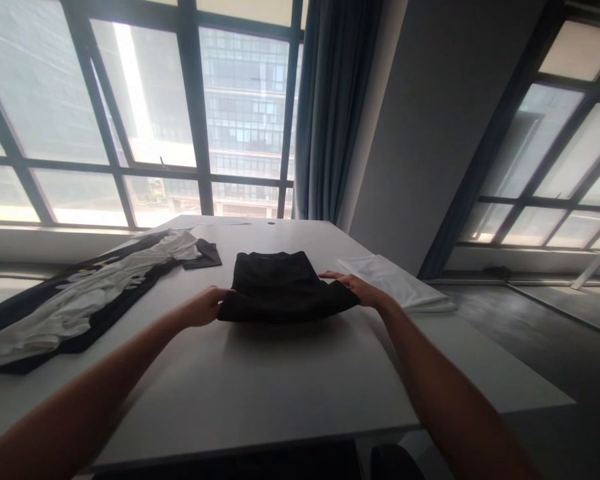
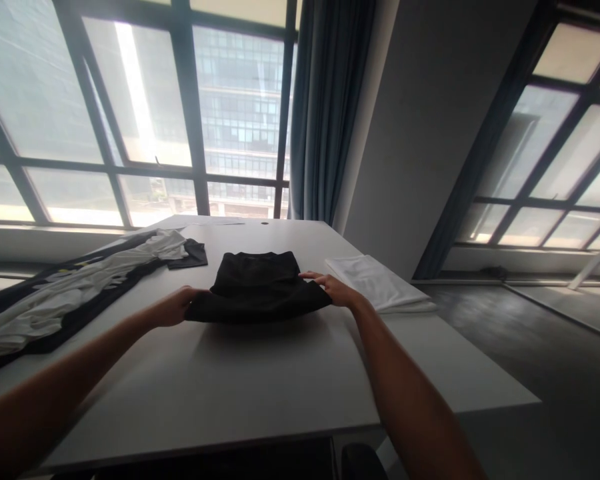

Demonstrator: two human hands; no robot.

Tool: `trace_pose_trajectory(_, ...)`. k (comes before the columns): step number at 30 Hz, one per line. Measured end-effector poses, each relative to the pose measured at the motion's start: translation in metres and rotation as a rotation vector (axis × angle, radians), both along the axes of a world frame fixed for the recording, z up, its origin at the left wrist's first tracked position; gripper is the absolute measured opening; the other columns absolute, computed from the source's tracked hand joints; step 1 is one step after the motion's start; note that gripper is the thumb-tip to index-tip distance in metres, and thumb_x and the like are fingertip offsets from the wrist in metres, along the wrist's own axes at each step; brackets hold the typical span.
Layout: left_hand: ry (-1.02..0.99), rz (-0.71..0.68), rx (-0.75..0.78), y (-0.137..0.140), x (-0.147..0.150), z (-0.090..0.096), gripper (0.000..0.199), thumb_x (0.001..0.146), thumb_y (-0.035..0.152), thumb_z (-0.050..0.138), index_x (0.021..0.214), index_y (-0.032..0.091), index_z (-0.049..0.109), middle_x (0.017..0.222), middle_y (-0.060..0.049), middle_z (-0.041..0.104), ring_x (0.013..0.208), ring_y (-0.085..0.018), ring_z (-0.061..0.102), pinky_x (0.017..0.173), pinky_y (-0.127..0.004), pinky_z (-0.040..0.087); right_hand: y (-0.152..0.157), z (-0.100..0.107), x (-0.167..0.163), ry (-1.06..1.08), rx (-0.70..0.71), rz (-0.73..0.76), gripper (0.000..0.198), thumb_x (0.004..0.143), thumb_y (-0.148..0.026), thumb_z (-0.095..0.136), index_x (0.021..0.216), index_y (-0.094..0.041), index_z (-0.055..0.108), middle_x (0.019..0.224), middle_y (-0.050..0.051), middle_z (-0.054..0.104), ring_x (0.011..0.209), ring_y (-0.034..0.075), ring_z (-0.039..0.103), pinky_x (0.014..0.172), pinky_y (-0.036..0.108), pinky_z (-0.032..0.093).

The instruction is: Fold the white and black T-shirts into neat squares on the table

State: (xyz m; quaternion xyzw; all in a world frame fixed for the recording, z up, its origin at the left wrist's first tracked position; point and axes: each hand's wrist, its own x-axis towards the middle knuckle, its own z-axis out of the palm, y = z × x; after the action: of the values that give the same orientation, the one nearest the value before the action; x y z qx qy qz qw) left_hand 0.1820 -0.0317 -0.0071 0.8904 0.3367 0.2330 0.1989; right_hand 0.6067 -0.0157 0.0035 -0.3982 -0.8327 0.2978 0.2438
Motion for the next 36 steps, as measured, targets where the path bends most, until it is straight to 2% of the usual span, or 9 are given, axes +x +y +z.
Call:
trace_pose_trajectory(3, -0.201, 0.135, -0.100, 0.000, -0.003, 0.012, 0.023, 0.077, 0.039, 0.059, 0.071, 0.019, 0.068, 0.065, -0.001, 0.067, 0.065, -0.019, 0.058, 0.062, -0.030, 0.049, -0.003, 0.007, -0.006, 0.130, 0.022, -0.030, 0.045, 0.079, -0.057, 0.068, 0.105, -0.021, 0.075, 0.117, 0.008, 0.071, 0.122, 0.032, 0.058, 0.103, 0.044, 0.046)
trace_pose_trajectory(6, -0.498, 0.369, -0.172, 0.012, 0.000, 0.009, 0.046, 0.074, 0.063, 0.061, 0.069, 0.017, 0.064, 0.058, -0.001, 0.058, 0.057, -0.016, 0.053, 0.053, -0.029, 0.044, 0.011, -0.001, -0.027, 0.358, 0.113, -0.289, 0.051, 0.084, -0.064, 0.060, 0.106, -0.019, 0.071, 0.102, 0.008, 0.073, 0.105, 0.028, 0.065, 0.091, 0.040, 0.053)
trace_pose_trajectory(10, -0.601, 0.576, -0.429, 0.029, -0.002, -0.011, 0.067, 0.068, 0.072, 0.066, 0.099, 0.012, 0.064, 0.060, 0.001, 0.056, 0.051, -0.014, 0.052, 0.048, -0.027, 0.042, 0.035, -0.027, -0.056, 0.334, -0.033, -0.484, 0.057, 0.091, -0.062, 0.051, 0.119, -0.015, 0.063, 0.107, 0.012, 0.072, 0.096, 0.024, 0.068, 0.084, 0.035, 0.055)
trace_pose_trajectory(14, -0.481, 0.618, -0.552, 0.034, -0.012, -0.026, 0.095, 0.063, 0.052, 0.081, 0.141, 0.014, 0.043, 0.074, -0.003, 0.066, 0.056, -0.016, 0.058, 0.049, -0.026, 0.044, 0.043, -0.046, -0.063, 0.133, -0.064, -0.526, 0.055, 0.087, -0.042, 0.066, 0.132, -0.012, 0.057, 0.119, 0.017, 0.069, 0.107, 0.024, 0.067, 0.093, 0.034, 0.051)
trace_pose_trajectory(18, -0.342, 0.584, -0.308, 0.032, -0.013, -0.027, 0.078, 0.063, 0.041, 0.079, 0.132, 0.014, 0.058, 0.092, -0.009, 0.070, 0.069, -0.019, 0.062, 0.058, -0.029, 0.049, 0.040, -0.047, -0.063, 0.038, 0.054, -0.478, 0.042, 0.084, -0.029, 0.068, 0.124, -0.013, 0.065, 0.120, 0.014, 0.070, 0.110, 0.024, 0.065, 0.097, 0.034, 0.050)
trace_pose_trajectory(24, -0.210, 0.643, 0.087, 0.029, -0.005, -0.022, 0.062, 0.080, 0.042, 0.057, 0.137, 0.017, 0.059, 0.068, 0.000, 0.068, 0.058, -0.018, 0.059, 0.065, -0.032, 0.050, 0.038, -0.042, -0.077, 0.021, 0.400, -0.490, 0.038, 0.086, -0.020, 0.060, 0.123, -0.019, 0.067, 0.128, 0.009, 0.066, 0.121, 0.022, 0.059, 0.107, 0.037, 0.044)
trace_pose_trajectory(28, -0.035, 0.678, 0.054, 0.034, -0.006, -0.031, 0.055, 0.078, 0.036, 0.060, 0.129, 0.015, 0.065, 0.099, -0.010, 0.076, 0.077, -0.025, 0.069, 0.078, -0.037, 0.054, 0.042, -0.050, -0.080, -0.119, 0.317, -0.528, 0.040, 0.086, -0.019, 0.058, 0.125, -0.015, 0.066, 0.128, 0.012, 0.066, 0.120, 0.024, 0.060, 0.106, 0.036, 0.044)
trace_pose_trajectory(31, 0.107, 0.681, 0.076, 0.032, -0.005, -0.033, 0.052, 0.083, 0.034, 0.056, 0.130, 0.012, 0.063, 0.122, -0.018, 0.069, 0.103, -0.032, 0.067, 0.091, -0.041, 0.052, 0.041, -0.052, -0.079, -0.198, 0.297, -0.543, 0.038, 0.088, -0.020, 0.057, 0.124, -0.017, 0.066, 0.123, 0.010, 0.069, 0.116, 0.023, 0.062, 0.104, 0.035, 0.045)
trace_pose_trajectory(36, 0.167, 0.621, 0.398, 0.009, 0.024, -0.018, 0.046, 0.094, 0.035, 0.043, 0.133, 0.017, 0.061, 0.146, -0.014, 0.053, 0.130, -0.035, 0.051, 0.106, -0.053, 0.042, 0.023, -0.039, -0.095, -0.331, 0.415, -0.623, 0.040, 0.093, -0.026, 0.049, 0.130, -0.018, 0.062, 0.132, 0.014, 0.062, 0.120, 0.027, 0.057, 0.105, 0.039, 0.040)
